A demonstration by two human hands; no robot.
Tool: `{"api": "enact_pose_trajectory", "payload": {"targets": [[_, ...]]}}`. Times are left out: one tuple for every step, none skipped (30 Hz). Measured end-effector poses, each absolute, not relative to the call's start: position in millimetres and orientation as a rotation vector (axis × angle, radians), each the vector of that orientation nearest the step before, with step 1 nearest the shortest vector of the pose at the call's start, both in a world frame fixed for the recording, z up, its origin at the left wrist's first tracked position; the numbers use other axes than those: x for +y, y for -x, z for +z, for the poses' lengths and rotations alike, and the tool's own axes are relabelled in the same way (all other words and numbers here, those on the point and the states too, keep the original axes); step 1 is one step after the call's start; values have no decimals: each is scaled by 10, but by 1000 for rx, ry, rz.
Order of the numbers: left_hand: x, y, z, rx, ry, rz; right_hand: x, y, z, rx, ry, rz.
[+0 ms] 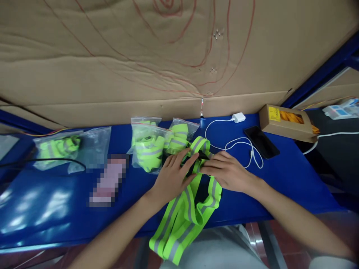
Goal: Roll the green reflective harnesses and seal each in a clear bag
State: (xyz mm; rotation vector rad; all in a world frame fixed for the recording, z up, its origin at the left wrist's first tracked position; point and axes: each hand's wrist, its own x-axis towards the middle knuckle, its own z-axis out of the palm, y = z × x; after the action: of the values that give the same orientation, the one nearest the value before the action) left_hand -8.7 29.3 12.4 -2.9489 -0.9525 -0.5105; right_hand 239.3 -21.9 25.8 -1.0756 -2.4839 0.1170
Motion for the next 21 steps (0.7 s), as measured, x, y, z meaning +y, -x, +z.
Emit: {"api": "enact_pose_trajectory", "payload": {"targets": [[297,79,101,-994,2940,-464,-223,-2399,270,-2478,1058,117],[299,76,80,-1061,2927,-435,-220,-2423,286,-2437,1050,116],[301,79,63,-1144,2917,-422,-210,-2461,304,-2355,1065,120],[304,87,52,-1236,2915,-428,-193,-2510,321,-2236,1111,134],[310,99,49,-1328,2924,-452,-172,-2564,335,-2092,1183,158],[319,114,56,-1421,2952,-494,-147,-2619,344,-1933,1276,184],[334,133,74,-1509,3002,-555,-120,-2670,345,-1779,1375,205],[355,155,106,-1587,3083,-630,-92,-2714,338,-1646,1470,218],[380,179,149,-1652,3199,-689,-65,-2750,325,-1550,1547,225],[409,207,201,-1707,3346,-714,-40,-2779,307,-1495,1600,232],[440,237,257,-1746,3501,-707,-19,-2801,288,-1471,1633,242],[470,267,311,-1766,3643,-665,-2,-2820,271,-1470,1652,257],[496,297,357,-1765,3753,-588,10,-2837,257,-1484,1669,275],[517,323,388,-1748,3807,-494,18,-2852,249,-1505,1692,293],[529,342,402,-1720,3789,-429,21,-2866,246,-1537,1719,312],[532,352,398,-1677,3697,-429,22,-2875,246,-1584,1741,328],[525,351,377,-1601,3560,-465,19,-2876,249,-1641,1752,323],[508,339,345,-1497,3404,-508,13,-2865,253,-1704,1755,279],[483,315,307,-1376,3251,-553,2,-2840,257,-1771,1744,195],[450,285,268,-1250,3120,-583,-15,-2800,259,-1839,1717,84],[413,250,233,-1132,3020,-593,-37,-2745,261,-1907,1677,-32]]}}
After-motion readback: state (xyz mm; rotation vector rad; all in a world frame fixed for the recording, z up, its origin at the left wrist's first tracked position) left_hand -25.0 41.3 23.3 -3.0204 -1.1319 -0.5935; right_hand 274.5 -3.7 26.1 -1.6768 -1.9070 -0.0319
